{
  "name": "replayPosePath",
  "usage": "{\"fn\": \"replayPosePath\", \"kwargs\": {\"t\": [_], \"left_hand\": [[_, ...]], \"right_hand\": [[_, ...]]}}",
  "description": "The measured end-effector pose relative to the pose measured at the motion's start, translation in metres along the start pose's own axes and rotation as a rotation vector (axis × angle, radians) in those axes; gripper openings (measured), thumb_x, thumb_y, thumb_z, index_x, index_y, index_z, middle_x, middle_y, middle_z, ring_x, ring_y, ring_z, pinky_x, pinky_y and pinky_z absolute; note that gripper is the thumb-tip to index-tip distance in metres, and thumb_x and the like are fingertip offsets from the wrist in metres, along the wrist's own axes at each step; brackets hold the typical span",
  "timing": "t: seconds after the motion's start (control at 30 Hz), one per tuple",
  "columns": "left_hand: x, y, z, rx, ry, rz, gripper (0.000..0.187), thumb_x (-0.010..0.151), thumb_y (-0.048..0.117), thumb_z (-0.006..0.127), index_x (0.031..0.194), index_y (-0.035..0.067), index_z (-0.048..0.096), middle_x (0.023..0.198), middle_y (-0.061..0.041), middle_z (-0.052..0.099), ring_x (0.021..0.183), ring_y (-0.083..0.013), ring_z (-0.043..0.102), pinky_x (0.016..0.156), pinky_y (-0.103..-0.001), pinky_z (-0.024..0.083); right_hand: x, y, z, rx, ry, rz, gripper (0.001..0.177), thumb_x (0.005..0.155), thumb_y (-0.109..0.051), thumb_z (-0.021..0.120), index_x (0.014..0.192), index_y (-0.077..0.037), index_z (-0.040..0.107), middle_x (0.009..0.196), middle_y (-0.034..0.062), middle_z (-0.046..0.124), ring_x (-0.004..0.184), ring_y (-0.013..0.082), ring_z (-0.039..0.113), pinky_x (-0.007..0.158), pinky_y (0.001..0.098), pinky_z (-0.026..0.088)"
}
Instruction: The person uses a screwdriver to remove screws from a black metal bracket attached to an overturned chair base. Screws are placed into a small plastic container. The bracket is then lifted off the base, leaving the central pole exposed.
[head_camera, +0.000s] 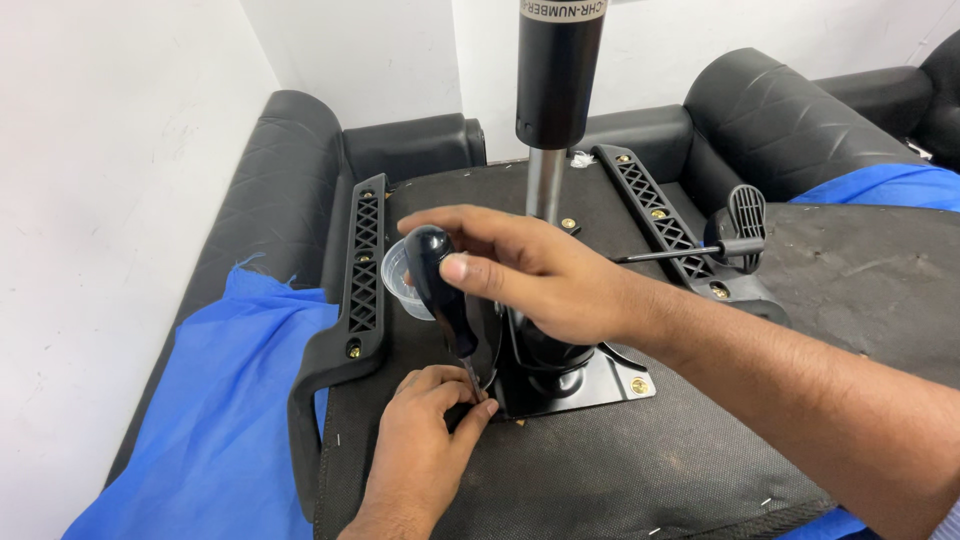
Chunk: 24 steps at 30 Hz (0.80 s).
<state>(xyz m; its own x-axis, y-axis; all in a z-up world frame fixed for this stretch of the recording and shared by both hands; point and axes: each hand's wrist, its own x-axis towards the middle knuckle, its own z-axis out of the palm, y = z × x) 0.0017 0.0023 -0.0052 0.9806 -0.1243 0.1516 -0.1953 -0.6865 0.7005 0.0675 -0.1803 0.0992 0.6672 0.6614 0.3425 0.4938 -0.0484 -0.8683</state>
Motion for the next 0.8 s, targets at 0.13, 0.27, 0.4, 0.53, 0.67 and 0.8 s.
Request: {"fn": "replayPosePath", "kwargs": {"t": [0.13,0.27,0.4,0.53,0.67,0.8], "left_hand": [[-0.0017,-0.0019,0.0001,-0.023,0.040,0.094,0.017,0.078,0.019,0.080,0.089,0.006,0.078,0.103,-0.004,0.073,0.105,-0.0245,0.066,0.093,-0.038,0.053],[-0.0009,-0.0012,-0.0004,-0.048,0.052,0.098,0.020,0.076,0.020,0.081,0.089,0.005,0.077,0.107,-0.005,0.073,0.105,-0.0246,0.067,0.092,-0.038,0.053],[0.0023,-0.0012,0.0007,-0.009,-0.002,0.015,0.021,0.078,0.022,0.080,0.089,0.005,0.075,0.110,-0.003,0.073,0.106,-0.0227,0.067,0.093,-0.037,0.054],[0.0029,-0.0034,0.0018,-0.022,0.022,0.073,0.019,0.078,0.021,0.080,0.088,0.005,0.076,0.110,-0.004,0.073,0.107,-0.0238,0.067,0.094,-0.038,0.053],[0.0043,-0.0046,0.0030,-0.040,0.006,0.054,0.019,0.078,0.020,0.080,0.089,0.005,0.076,0.108,-0.003,0.073,0.106,-0.0226,0.067,0.094,-0.037,0.053],[0.0041,-0.0041,0.0040,-0.040,0.025,0.071,0.017,0.078,0.019,0.080,0.088,0.006,0.076,0.108,-0.004,0.073,0.105,-0.0234,0.067,0.092,-0.038,0.054]], "right_hand": [[-0.0001,0.0028,0.0046,-0.082,0.017,-0.014,0.056,0.106,-0.043,0.056,0.145,-0.005,0.053,0.115,0.0061,0.070,0.107,0.0121,0.067,0.098,0.0345,0.059],[-0.0012,0.0028,0.0029,-0.176,0.064,-0.026,0.056,0.101,-0.046,0.063,0.137,-0.004,0.054,0.112,0.0063,0.069,0.104,0.0124,0.068,0.094,0.0338,0.059],[-0.0025,0.0015,0.0031,-0.202,0.057,-0.023,0.056,0.101,-0.047,0.062,0.137,-0.005,0.055,0.110,0.0075,0.070,0.104,0.0138,0.069,0.095,0.0347,0.060],[-0.0018,-0.0004,0.0015,-0.073,-0.008,-0.012,0.058,0.105,-0.045,0.052,0.147,-0.006,0.048,0.120,0.0093,0.069,0.117,0.0161,0.065,0.102,0.0383,0.056],[-0.0009,-0.0003,0.0013,0.046,-0.027,-0.044,0.056,0.108,-0.043,0.050,0.148,-0.004,0.049,0.124,0.0112,0.068,0.125,0.0175,0.064,0.111,0.0401,0.053],[0.0008,0.0023,0.0019,0.046,-0.004,0.001,0.054,0.106,-0.043,0.055,0.142,-0.003,0.052,0.118,0.0095,0.069,0.117,0.0158,0.066,0.106,0.0380,0.056]]}}
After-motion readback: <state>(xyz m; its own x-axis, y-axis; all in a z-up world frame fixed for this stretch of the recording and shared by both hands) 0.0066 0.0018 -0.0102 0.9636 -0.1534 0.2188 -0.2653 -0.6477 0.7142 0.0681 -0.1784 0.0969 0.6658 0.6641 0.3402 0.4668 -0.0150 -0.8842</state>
